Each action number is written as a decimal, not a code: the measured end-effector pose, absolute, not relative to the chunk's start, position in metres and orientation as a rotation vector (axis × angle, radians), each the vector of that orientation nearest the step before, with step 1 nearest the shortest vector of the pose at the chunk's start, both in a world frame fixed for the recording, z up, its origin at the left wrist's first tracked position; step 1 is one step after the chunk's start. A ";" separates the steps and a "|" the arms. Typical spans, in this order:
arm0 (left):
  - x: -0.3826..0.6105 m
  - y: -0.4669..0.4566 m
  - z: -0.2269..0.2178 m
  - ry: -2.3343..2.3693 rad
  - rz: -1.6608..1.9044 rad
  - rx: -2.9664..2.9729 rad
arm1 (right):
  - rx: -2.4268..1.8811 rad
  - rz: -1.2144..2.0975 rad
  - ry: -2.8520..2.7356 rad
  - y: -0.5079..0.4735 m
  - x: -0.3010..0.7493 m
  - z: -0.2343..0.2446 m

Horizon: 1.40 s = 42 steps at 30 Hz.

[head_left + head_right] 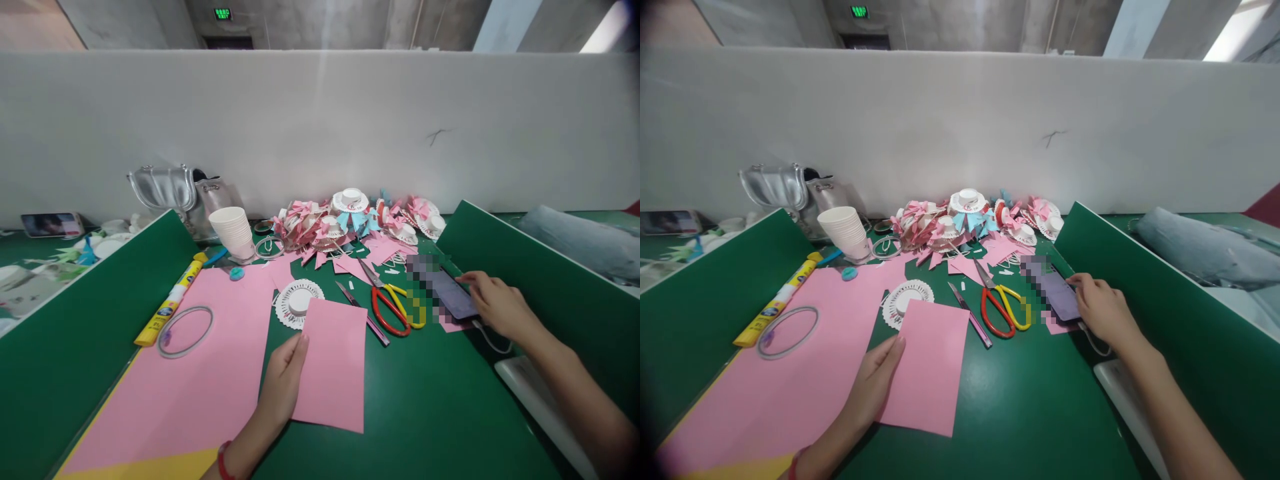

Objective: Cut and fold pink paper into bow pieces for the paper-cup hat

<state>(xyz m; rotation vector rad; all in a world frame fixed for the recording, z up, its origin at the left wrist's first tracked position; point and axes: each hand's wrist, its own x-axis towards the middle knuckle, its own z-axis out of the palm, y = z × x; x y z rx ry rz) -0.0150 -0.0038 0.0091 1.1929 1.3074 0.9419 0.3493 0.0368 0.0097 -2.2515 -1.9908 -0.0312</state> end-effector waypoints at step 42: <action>-0.015 -0.003 0.008 1.330 0.958 1.208 | -1.929 0.166 -2.119 0.025 0.361 0.004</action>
